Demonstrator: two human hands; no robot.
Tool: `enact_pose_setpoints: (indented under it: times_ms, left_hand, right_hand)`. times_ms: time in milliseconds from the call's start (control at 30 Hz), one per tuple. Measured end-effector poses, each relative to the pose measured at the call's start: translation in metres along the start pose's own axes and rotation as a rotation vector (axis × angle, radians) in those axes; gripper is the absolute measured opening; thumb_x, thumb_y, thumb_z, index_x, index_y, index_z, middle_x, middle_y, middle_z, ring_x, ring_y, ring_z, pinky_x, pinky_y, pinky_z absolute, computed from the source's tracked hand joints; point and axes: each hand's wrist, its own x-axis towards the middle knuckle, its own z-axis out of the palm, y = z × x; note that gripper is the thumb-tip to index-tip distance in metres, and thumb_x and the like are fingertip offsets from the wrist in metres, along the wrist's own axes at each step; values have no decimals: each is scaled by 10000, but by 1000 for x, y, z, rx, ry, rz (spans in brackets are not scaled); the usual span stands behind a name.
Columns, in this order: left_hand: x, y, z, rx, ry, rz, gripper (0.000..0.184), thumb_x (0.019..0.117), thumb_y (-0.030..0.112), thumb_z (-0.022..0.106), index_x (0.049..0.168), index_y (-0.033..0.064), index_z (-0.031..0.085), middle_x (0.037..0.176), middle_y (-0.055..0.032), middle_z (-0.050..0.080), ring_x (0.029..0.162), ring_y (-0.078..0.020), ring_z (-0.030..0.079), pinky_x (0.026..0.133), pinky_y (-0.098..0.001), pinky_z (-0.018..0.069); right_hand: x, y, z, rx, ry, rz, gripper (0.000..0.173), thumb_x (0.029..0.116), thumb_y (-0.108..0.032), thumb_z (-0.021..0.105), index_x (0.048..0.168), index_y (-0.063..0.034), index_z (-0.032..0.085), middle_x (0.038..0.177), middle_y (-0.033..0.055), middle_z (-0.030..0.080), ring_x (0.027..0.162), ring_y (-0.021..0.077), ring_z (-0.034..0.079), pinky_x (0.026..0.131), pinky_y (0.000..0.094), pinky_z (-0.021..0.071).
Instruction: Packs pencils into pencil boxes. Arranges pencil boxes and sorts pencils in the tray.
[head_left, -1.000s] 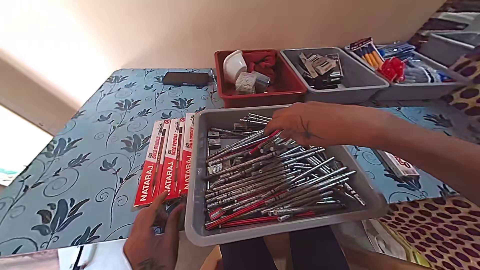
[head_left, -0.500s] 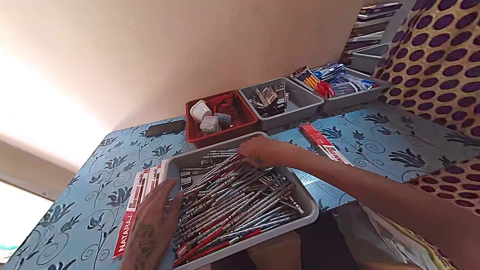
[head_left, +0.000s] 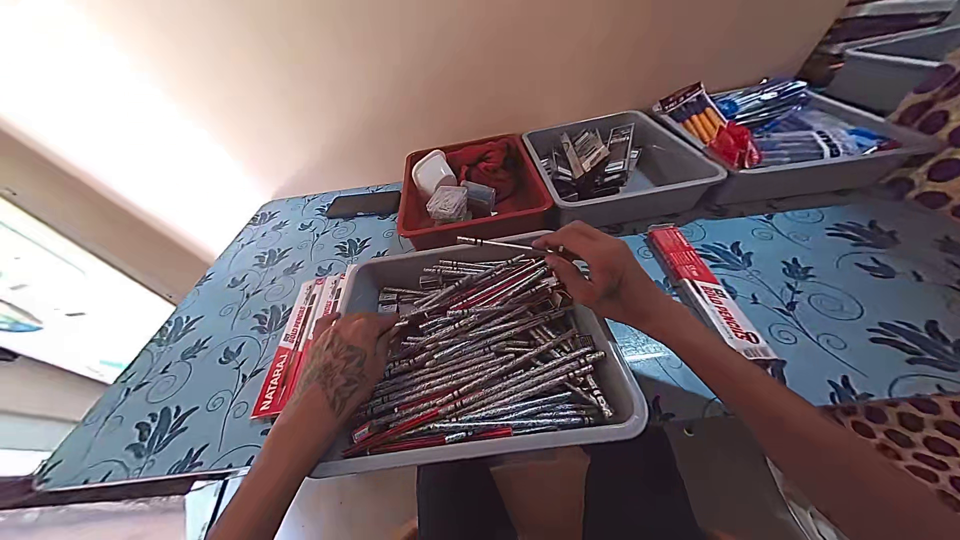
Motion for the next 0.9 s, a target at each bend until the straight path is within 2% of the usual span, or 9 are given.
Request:
enact_pose_setpoints:
  times_ms: [133, 233, 367, 433, 500, 600, 667, 767, 900]
  left_hand:
    - [13, -4, 2, -15, 73, 71, 191, 926, 21, 664, 1093, -10, 749, 1049, -224, 729, 1002, -437, 692, 934, -711, 439]
    - [12, 9, -6, -43, 142, 84, 261, 950, 60, 651, 1193, -19, 705, 1151, -255, 689, 1069, -476, 651, 954, -700, 424]
    - [21, 26, -7, -84, 135, 183, 178, 957, 92, 659, 1087, -7, 731, 1012, -221, 699, 946, -435, 670, 830, -629, 502]
    - [31, 32, -6, -90, -35, 147, 203, 905, 23, 698, 1103, -1, 737, 1058, -216, 713, 1002, -429, 673, 860, -637, 493]
    - [36, 37, -8, -107, -153, 89, 293, 870, -43, 703, 1153, 28, 729, 1080, -205, 708, 1015, -417, 675, 870, -625, 502]
    - [31, 36, -14, -147, -152, 73, 281, 891, -60, 671, 1145, 44, 730, 1058, -195, 713, 989, -412, 677, 866, -619, 507]
    - [32, 28, -7, -158, -96, 101, 207, 905, -29, 673, 1092, 33, 736, 1005, -177, 717, 944, -381, 687, 847, -599, 518]
    - [41, 19, -1, -180, 17, 79, 119, 941, 12, 652, 1027, 9, 733, 964, -176, 719, 929, -361, 693, 841, -586, 524]
    - [38, 20, -9, -198, 228, 15, 156, 1006, 94, 604, 1047, 6, 726, 986, -166, 724, 880, -298, 702, 814, -490, 550]
  right_hand:
    - [-24, -8, -16, -51, -20, 45, 194, 980, -48, 634, 1153, -3, 709, 1102, 146, 685, 960, 210, 689, 845, 321, 570]
    - [-25, -2, -14, -86, -88, 6, 171, 965, -45, 626, 1078, -12, 750, 1050, 147, 737, 978, 289, 709, 889, 423, 558]
    - [-2, 0, -3, 0, -256, -82, 186, 965, -65, 619, 1069, -30, 770, 982, 152, 743, 954, 330, 710, 863, 505, 532]
    - [14, -4, 12, 122, -357, -105, 201, 989, -86, 608, 1096, -32, 769, 1020, 140, 750, 998, 299, 714, 900, 490, 548]
    - [25, -9, 22, 266, -461, -129, 202, 1005, -112, 610, 1092, -19, 768, 1030, 118, 757, 1009, 215, 715, 933, 396, 547]
    - [37, -9, 26, 344, -417, -109, 217, 1016, -112, 588, 1046, 3, 769, 963, 102, 761, 897, 112, 710, 854, 279, 554]
    - [45, 3, 21, 218, -388, -16, 215, 1023, -78, 564, 1114, -15, 748, 1028, 121, 750, 933, 175, 713, 873, 354, 563]
    - [57, 24, 21, 73, -602, 158, 204, 1002, -81, 628, 1171, -32, 731, 1095, 166, 715, 1042, 319, 682, 935, 544, 518]
    - [50, 34, 34, 54, -539, 59, 157, 996, -78, 613, 1071, -22, 739, 990, 155, 729, 962, 309, 708, 871, 533, 545]
